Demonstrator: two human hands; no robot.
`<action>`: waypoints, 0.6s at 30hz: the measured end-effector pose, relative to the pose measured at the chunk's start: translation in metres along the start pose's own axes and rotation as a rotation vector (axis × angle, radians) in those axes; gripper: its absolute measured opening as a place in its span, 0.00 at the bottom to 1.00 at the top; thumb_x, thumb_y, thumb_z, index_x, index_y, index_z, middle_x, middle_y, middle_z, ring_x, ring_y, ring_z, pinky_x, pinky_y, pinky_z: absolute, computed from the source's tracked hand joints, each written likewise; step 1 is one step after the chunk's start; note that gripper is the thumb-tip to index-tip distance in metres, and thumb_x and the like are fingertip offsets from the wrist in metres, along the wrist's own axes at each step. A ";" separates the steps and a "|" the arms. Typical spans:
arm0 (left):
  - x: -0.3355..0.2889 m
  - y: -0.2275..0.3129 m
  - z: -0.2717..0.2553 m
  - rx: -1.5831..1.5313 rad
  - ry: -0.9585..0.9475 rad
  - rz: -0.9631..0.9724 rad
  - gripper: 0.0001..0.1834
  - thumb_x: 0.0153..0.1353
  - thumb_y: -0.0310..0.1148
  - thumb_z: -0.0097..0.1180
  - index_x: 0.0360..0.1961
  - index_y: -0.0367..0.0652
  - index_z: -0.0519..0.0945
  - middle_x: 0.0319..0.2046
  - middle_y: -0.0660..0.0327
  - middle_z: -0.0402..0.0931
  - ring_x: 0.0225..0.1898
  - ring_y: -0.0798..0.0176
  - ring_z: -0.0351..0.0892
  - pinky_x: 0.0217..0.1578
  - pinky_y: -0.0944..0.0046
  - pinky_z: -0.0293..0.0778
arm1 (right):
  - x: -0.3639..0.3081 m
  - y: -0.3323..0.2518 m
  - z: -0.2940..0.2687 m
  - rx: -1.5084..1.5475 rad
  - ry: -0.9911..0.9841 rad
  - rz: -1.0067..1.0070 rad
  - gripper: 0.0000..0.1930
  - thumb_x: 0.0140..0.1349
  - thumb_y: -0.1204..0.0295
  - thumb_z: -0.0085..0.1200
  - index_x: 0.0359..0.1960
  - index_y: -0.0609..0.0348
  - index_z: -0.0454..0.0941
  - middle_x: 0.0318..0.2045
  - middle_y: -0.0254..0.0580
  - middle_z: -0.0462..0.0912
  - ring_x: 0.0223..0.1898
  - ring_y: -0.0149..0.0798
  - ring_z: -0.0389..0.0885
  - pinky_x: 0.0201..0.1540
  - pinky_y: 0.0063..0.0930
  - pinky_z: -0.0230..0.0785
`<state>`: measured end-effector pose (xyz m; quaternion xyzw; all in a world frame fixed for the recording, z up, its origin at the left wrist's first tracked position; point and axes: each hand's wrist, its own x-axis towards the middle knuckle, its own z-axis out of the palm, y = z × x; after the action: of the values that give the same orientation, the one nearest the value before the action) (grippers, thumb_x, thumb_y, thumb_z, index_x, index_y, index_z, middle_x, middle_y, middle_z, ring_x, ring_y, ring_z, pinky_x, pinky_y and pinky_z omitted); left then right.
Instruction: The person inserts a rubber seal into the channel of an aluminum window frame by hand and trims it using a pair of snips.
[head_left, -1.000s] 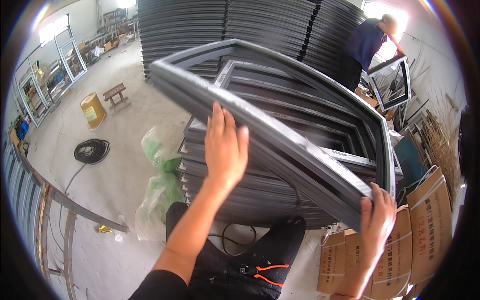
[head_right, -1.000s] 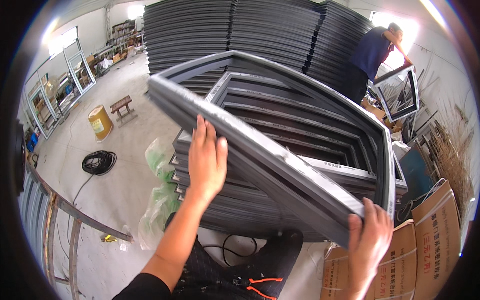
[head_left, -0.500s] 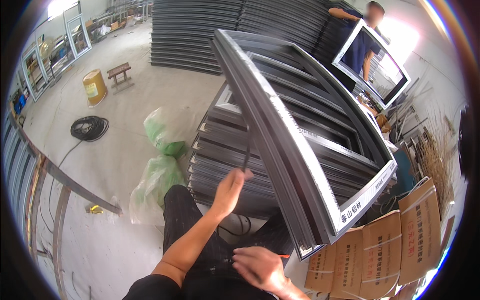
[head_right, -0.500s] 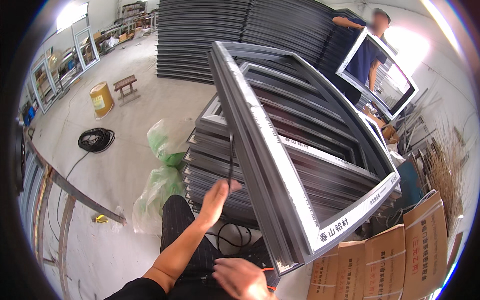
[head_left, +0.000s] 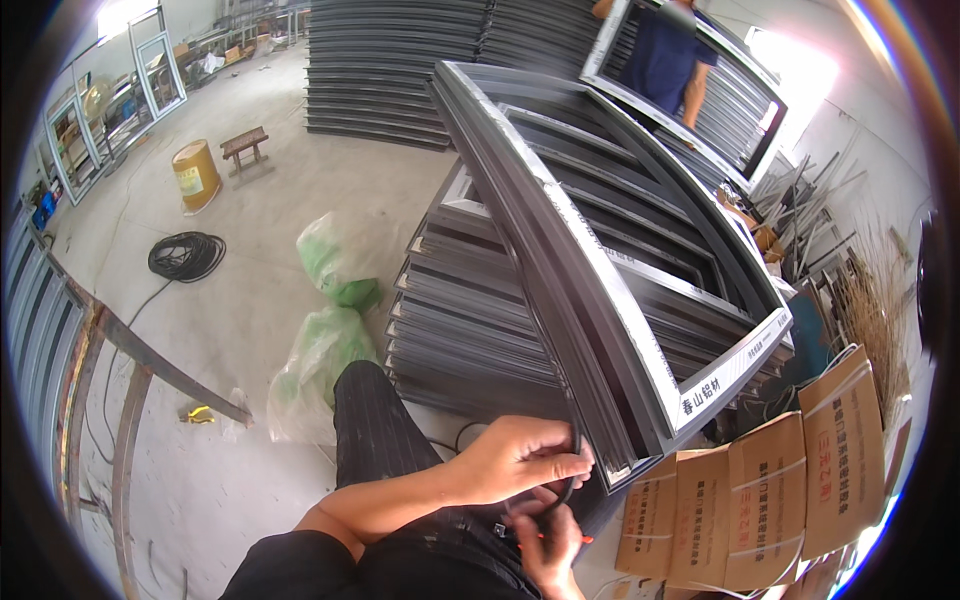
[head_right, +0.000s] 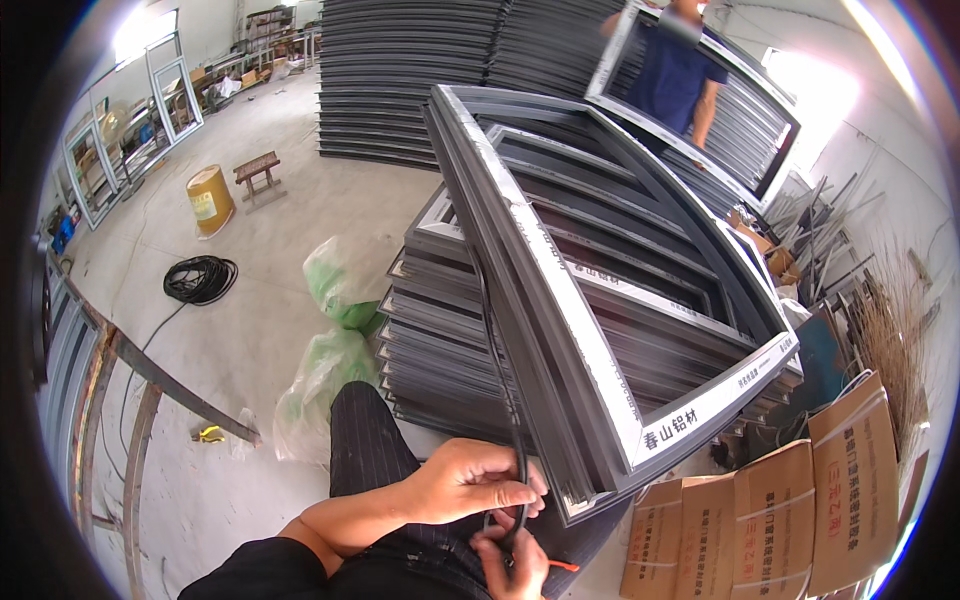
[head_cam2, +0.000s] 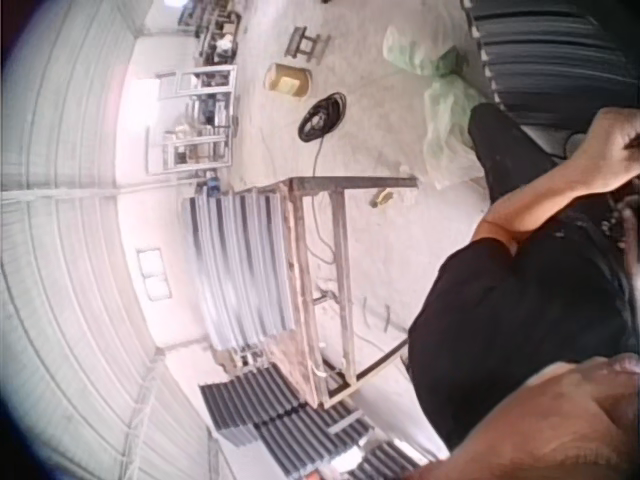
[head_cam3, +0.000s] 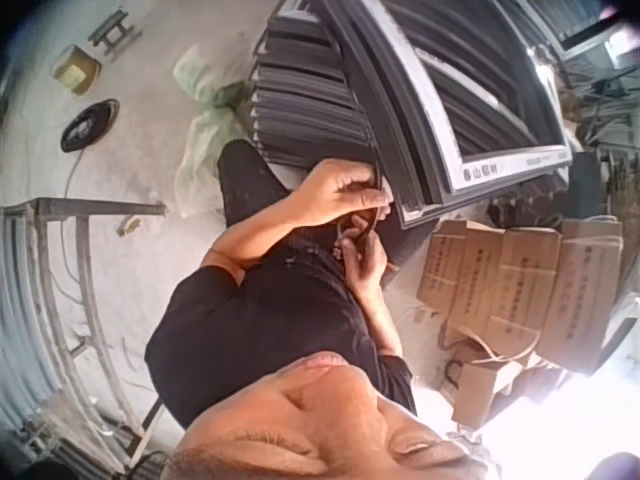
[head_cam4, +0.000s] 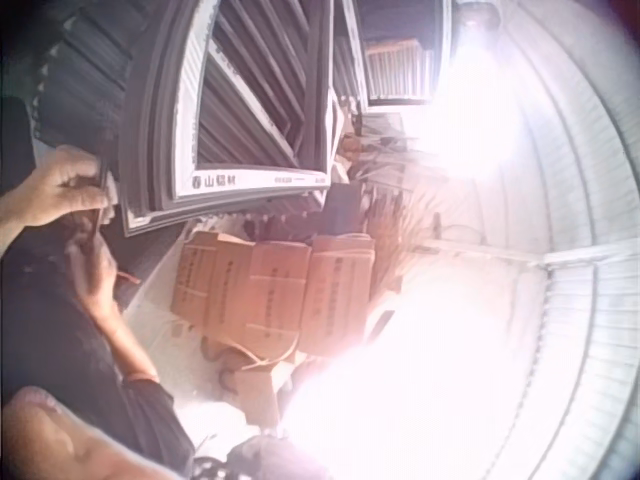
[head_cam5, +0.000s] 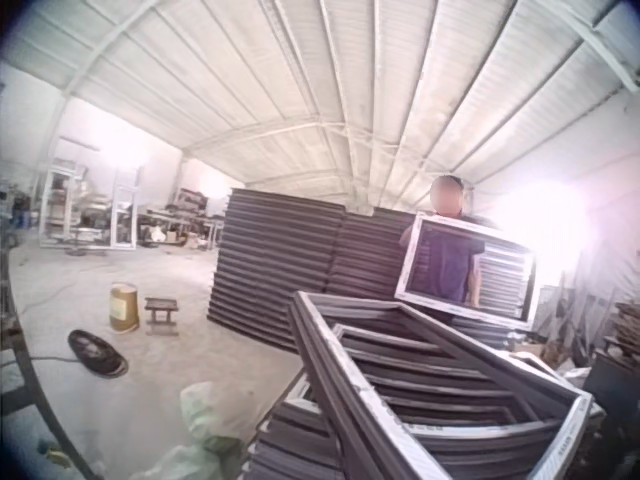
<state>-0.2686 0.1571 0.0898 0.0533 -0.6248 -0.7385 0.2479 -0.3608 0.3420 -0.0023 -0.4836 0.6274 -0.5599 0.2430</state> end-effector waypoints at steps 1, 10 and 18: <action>0.002 0.000 -0.003 -0.021 -0.020 -0.035 0.16 0.73 0.39 0.60 0.39 0.33 0.84 0.32 0.59 0.86 0.37 0.70 0.86 0.39 0.67 0.82 | -0.010 0.000 -0.004 0.036 0.115 0.022 0.20 0.67 0.77 0.59 0.59 0.71 0.70 0.35 0.45 0.84 0.30 0.30 0.81 0.36 0.22 0.76; 0.082 -0.011 -0.123 -0.092 0.600 -0.061 0.36 0.71 0.66 0.50 0.43 0.36 0.81 0.32 0.56 0.84 0.32 0.60 0.86 0.33 0.62 0.83 | 0.005 -0.076 -0.064 -0.480 0.496 -0.255 0.14 0.70 0.69 0.57 0.44 0.72 0.79 0.24 0.34 0.76 0.21 0.25 0.71 0.25 0.20 0.62; 0.140 -0.027 -0.159 -0.115 0.645 -0.072 0.24 0.69 0.52 0.59 0.35 0.37 0.82 0.27 0.57 0.82 0.22 0.64 0.81 0.22 0.68 0.72 | 0.032 -0.098 -0.112 0.094 0.307 -0.272 0.27 0.64 0.53 0.67 0.40 0.72 0.78 0.14 0.35 0.72 0.12 0.22 0.62 0.17 0.16 0.49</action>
<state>-0.3366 -0.0438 0.0626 0.2922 -0.4692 -0.7258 0.4094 -0.4365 0.3751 0.1254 -0.4609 0.5593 -0.6832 0.0889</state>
